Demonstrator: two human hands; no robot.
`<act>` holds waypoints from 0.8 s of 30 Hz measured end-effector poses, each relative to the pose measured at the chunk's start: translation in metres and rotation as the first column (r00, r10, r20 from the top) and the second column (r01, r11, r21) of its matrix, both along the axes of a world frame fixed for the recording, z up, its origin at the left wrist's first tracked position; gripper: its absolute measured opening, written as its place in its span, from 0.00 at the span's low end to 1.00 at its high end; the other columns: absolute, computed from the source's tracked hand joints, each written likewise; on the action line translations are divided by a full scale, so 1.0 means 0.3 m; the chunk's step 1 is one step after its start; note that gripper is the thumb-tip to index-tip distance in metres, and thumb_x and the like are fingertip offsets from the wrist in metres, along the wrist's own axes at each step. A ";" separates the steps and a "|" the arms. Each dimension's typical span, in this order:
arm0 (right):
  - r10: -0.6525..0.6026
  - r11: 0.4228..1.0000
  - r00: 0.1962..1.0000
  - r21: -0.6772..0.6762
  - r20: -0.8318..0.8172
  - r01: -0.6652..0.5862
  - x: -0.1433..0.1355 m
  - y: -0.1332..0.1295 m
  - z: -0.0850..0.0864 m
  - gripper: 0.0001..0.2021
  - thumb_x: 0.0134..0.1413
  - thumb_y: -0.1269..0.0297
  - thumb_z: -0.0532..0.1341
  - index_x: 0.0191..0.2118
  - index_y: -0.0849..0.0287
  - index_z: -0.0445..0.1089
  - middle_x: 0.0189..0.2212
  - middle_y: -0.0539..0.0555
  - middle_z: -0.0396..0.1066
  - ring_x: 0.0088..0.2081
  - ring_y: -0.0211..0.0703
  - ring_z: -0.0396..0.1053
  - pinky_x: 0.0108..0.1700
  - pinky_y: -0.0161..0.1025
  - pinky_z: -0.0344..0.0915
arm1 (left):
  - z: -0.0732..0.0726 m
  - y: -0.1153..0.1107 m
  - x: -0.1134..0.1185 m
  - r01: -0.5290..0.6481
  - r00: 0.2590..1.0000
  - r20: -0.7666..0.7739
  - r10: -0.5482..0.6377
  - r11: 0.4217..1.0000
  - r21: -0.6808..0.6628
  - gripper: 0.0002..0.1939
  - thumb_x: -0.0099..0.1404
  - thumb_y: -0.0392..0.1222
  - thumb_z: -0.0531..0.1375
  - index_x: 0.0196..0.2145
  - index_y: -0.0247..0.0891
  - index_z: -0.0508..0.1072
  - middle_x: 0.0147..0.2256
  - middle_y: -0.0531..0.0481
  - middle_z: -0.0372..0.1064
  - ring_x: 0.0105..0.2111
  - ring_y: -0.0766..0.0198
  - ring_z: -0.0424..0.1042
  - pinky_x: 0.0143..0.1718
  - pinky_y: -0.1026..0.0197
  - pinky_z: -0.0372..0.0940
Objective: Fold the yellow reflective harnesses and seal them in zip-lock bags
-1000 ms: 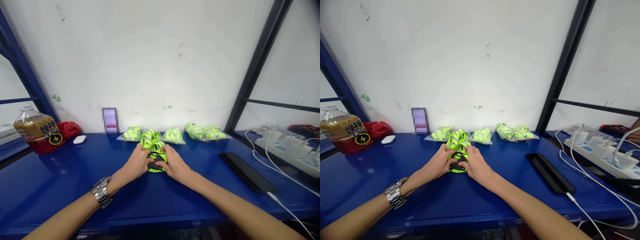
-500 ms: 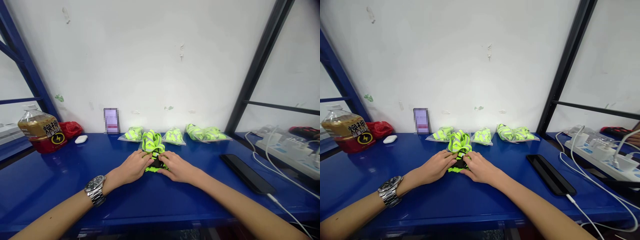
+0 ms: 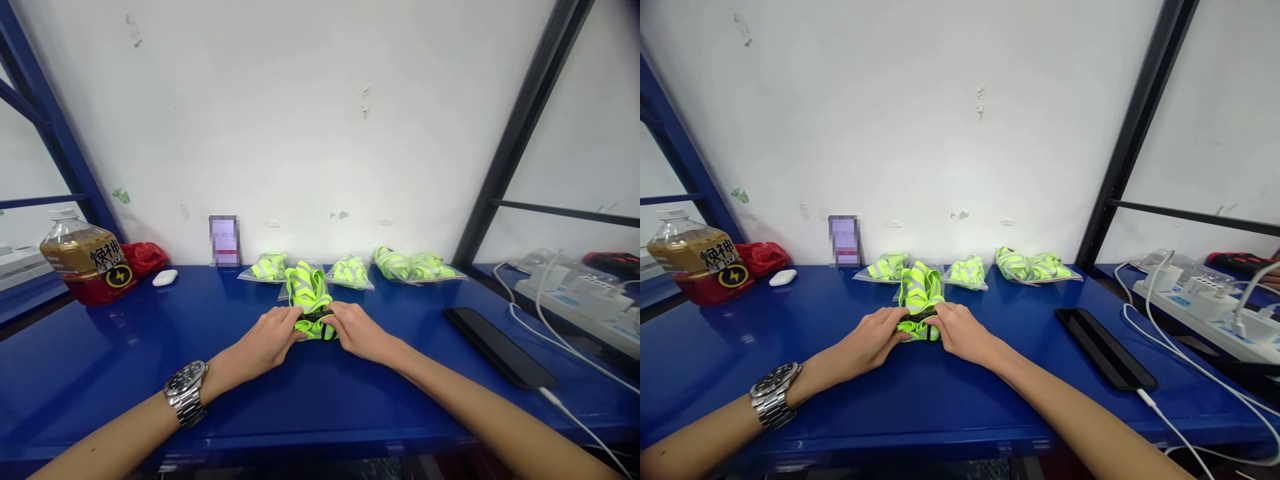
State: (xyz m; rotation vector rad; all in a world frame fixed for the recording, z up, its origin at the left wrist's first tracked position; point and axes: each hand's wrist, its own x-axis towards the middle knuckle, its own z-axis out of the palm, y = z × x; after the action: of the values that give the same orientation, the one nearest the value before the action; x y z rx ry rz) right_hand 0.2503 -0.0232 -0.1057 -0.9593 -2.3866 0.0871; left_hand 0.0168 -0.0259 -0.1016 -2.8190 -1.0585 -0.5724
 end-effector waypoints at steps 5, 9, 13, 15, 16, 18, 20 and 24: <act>-0.002 0.993 0.997 -0.117 -0.073 -0.007 0.005 -0.026 0.015 0.13 0.68 0.59 0.44 0.35 0.58 0.59 0.34 0.54 0.62 0.36 0.42 0.62 0.42 0.42 0.64 | -0.004 0.010 0.026 -0.017 0.998 -0.061 0.019 0.999 0.033 0.12 0.65 0.28 0.47 0.44 0.37 0.61 0.38 0.43 0.68 0.38 0.55 0.67 0.38 0.56 0.62; -0.030 0.977 0.998 -0.211 -0.059 0.017 0.014 -0.045 0.042 0.18 0.60 0.47 0.54 0.42 0.58 0.61 0.42 0.57 0.61 0.43 0.46 0.62 0.47 0.46 0.65 | -0.005 0.033 0.037 -0.068 0.997 -0.018 0.069 0.998 0.013 0.19 0.56 0.23 0.48 0.44 0.39 0.61 0.38 0.44 0.68 0.40 0.56 0.68 0.39 0.58 0.63; -0.041 0.962 0.998 -0.272 -0.038 0.029 0.034 -0.049 0.028 0.38 0.50 0.42 0.61 0.62 0.55 0.50 0.51 0.61 0.60 0.53 0.53 0.62 0.51 0.50 0.64 | -0.001 0.053 0.035 -0.093 0.995 0.021 0.094 0.994 -0.049 0.18 0.57 0.26 0.50 0.44 0.39 0.61 0.35 0.46 0.68 0.33 0.57 0.70 0.33 0.61 0.62; -0.041 0.966 0.999 -0.255 -0.007 0.038 0.041 -0.048 0.008 0.51 0.43 0.41 0.65 0.67 0.54 0.39 0.56 0.63 0.57 0.57 0.58 0.60 0.52 0.52 0.63 | 0.003 0.058 0.033 -0.087 0.995 0.033 0.090 0.994 -0.067 0.17 0.58 0.26 0.50 0.44 0.39 0.60 0.34 0.47 0.69 0.31 0.58 0.70 0.31 0.62 0.60; -0.042 0.972 0.999 -0.231 -0.002 0.041 0.042 -0.046 -0.001 0.51 0.45 0.41 0.65 0.67 0.54 0.38 0.57 0.64 0.58 0.57 0.59 0.60 0.52 0.53 0.63 | 0.004 0.059 0.033 -0.083 0.996 0.036 0.085 0.994 -0.068 0.16 0.58 0.27 0.50 0.44 0.39 0.60 0.34 0.47 0.69 0.31 0.57 0.70 0.31 0.62 0.60; -0.042 0.986 0.999 -0.164 -0.030 0.036 0.037 -0.039 -0.013 0.37 0.56 0.48 0.59 0.65 0.56 0.45 0.53 0.63 0.63 0.54 0.56 0.64 0.50 0.50 0.64 | 0.006 0.057 0.032 -0.073 0.997 0.035 0.075 0.995 -0.062 0.15 0.58 0.27 0.50 0.43 0.39 0.60 0.33 0.47 0.68 0.31 0.57 0.70 0.30 0.62 0.59; -0.040 0.992 0.996 -0.122 -0.075 0.030 0.023 -0.028 -0.012 0.20 0.63 0.56 0.53 0.57 0.58 0.57 0.45 0.60 0.70 0.45 0.51 0.70 0.43 0.43 0.65 | 0.011 0.053 0.034 -0.059 0.998 0.032 0.061 0.996 -0.070 0.15 0.59 0.26 0.49 0.42 0.39 0.61 0.33 0.47 0.68 0.31 0.58 0.70 0.30 0.62 0.59; -0.121 0.983 0.988 -0.151 -0.092 0.106 -0.010 -0.003 0.021 0.07 0.63 0.62 0.52 0.41 0.59 0.64 0.27 0.52 0.70 0.27 0.44 0.68 0.29 0.35 0.56 | 0.038 0.051 0.044 -0.109 0.994 0.008 0.111 0.984 -0.143 0.14 0.61 0.30 0.50 0.45 0.38 0.63 0.31 0.48 0.68 0.31 0.56 0.70 0.30 0.62 0.58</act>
State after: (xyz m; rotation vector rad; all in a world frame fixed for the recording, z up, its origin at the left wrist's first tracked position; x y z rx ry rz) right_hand 0.2473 -0.0242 -0.0993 -1.1293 -2.2525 0.2647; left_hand 0.0300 -0.0105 -0.0901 -2.8556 -1.2980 -0.5291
